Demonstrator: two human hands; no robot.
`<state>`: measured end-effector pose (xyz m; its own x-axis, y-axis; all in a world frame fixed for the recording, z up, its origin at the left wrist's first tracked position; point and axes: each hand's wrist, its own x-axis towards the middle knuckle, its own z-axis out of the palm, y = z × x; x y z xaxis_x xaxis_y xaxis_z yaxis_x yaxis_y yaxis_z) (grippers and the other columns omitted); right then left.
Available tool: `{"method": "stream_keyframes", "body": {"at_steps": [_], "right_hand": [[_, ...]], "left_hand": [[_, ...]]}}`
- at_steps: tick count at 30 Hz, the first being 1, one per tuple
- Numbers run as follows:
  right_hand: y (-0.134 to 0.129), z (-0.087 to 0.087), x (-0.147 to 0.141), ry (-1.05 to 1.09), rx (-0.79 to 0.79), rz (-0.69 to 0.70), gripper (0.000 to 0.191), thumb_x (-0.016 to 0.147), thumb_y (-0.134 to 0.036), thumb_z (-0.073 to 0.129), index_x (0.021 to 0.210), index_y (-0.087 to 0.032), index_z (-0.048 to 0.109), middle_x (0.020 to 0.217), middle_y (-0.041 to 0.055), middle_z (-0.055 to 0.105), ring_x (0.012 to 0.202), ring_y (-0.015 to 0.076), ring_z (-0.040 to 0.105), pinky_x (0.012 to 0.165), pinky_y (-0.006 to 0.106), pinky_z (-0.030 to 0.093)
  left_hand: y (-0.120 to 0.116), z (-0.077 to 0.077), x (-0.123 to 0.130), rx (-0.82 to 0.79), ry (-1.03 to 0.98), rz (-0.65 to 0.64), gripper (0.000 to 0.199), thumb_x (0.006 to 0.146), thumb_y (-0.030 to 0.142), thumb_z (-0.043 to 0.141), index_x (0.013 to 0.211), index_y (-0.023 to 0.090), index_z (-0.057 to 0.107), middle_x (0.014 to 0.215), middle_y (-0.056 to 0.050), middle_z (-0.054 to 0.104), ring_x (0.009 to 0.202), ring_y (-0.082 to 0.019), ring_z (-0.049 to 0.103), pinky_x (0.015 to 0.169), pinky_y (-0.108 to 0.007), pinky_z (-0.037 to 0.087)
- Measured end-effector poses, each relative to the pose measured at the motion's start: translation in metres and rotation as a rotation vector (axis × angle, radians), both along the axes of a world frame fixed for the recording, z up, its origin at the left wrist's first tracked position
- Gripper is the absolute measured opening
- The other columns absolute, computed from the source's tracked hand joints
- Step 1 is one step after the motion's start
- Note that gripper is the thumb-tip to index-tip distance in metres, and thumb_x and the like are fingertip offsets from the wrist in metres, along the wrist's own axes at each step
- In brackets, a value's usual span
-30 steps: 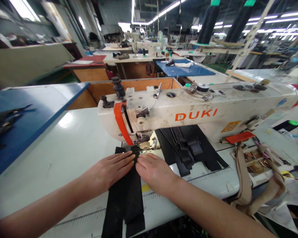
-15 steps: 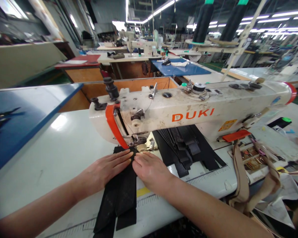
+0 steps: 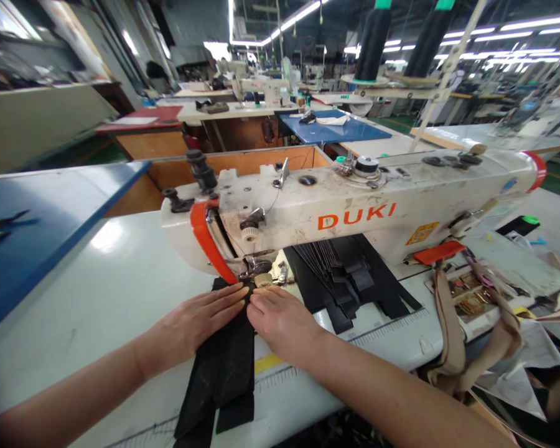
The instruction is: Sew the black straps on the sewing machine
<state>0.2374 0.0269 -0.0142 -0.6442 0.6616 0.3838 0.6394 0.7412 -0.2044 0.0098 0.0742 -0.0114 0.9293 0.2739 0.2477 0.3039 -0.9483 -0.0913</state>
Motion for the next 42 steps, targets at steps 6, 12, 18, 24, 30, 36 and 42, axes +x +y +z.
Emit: {"method": "stream_keyframes", "body": {"at_steps": [6, 12, 18, 24, 30, 36, 42], "right_hand": [[0.001, 0.004, 0.000, -0.101, -0.003, -0.005, 0.013, 0.089, -0.005, 0.054, 0.094, -0.011, 0.063, 0.105, 0.0113, 0.065, 0.105, 0.0212, 0.059, 0.101, 0.035, 0.044], [-0.001, 0.011, -0.002, -0.155, 0.018, -0.015, 0.014, 0.089, -0.003, 0.054, 0.092, -0.011, 0.065, 0.099, 0.0108, 0.066, 0.104, 0.0214, 0.061, 0.100, 0.034, 0.044], [-0.006, 0.009, -0.001, -0.154, 0.016, -0.019, 0.022, 0.087, 0.000, 0.053, 0.105, -0.004, 0.064, 0.116, 0.0173, 0.064, 0.114, 0.0237, 0.057, 0.102, 0.036, 0.041], [-0.030, 0.004, 0.006, -0.079, -0.002, -0.069, 0.027, 0.088, -0.001, 0.050, 0.111, -0.007, 0.063, 0.120, 0.0159, 0.063, 0.113, 0.0225, 0.058, 0.101, 0.036, 0.043], [-0.091, -0.005, 0.022, 0.195, -0.021, -0.063, 0.029, 0.090, -0.006, 0.045, 0.112, -0.012, 0.062, 0.109, 0.0121, 0.067, 0.103, 0.0219, 0.061, 0.094, 0.037, 0.050], [-0.123, -0.010, 0.027, 0.388, -0.061, 0.022, 0.035, 0.089, -0.003, 0.039, 0.115, -0.015, 0.060, 0.102, 0.0130, 0.065, 0.103, 0.0228, 0.059, 0.090, 0.040, 0.053], [-0.123, -0.008, 0.030, 0.347, -0.045, 0.073, 0.032, 0.089, -0.004, 0.041, 0.114, -0.012, 0.059, 0.099, 0.0137, 0.063, 0.103, 0.0241, 0.056, 0.090, 0.041, 0.053]], "left_hand": [[-0.002, 0.013, 0.006, -0.043, 0.121, 0.051, 0.038, 0.090, 0.009, 0.040, 0.123, 0.008, 0.058, 0.133, -0.015, 0.057, 0.129, -0.023, 0.049, 0.104, -0.037, 0.044], [-0.037, 0.029, 0.013, -0.038, 0.153, 0.115, 0.043, 0.086, 0.010, 0.042, 0.126, 0.004, 0.056, 0.134, -0.019, 0.056, 0.127, -0.031, 0.049, 0.105, -0.048, 0.041], [-0.104, 0.022, 0.008, -0.027, 0.194, 0.055, 0.050, 0.084, 0.001, 0.039, 0.132, 0.009, 0.051, 0.135, -0.016, 0.056, 0.121, -0.027, 0.055, 0.102, -0.042, 0.046], [-0.117, 0.012, 0.001, -0.055, 0.113, 0.020, 0.051, 0.086, 0.001, 0.039, 0.135, 0.011, 0.048, 0.138, -0.014, 0.054, 0.128, -0.025, 0.049, 0.105, -0.041, 0.044], [-0.117, 0.013, 0.001, -0.083, 0.080, 0.009, 0.053, 0.085, -0.001, 0.040, 0.136, 0.012, 0.048, 0.138, -0.013, 0.054, 0.130, -0.024, 0.047, 0.107, -0.039, 0.041], [-0.117, 0.014, 0.002, -0.119, 0.058, -0.004, 0.053, 0.086, 0.000, 0.040, 0.137, 0.013, 0.046, 0.140, -0.014, 0.052, 0.132, -0.024, 0.045, 0.109, -0.040, 0.040], [-0.117, 0.018, 0.004, -0.118, 0.051, -0.019, 0.048, 0.090, 0.003, 0.037, 0.136, 0.013, 0.047, 0.139, -0.015, 0.052, 0.131, -0.025, 0.046, 0.106, -0.042, 0.043]]}}
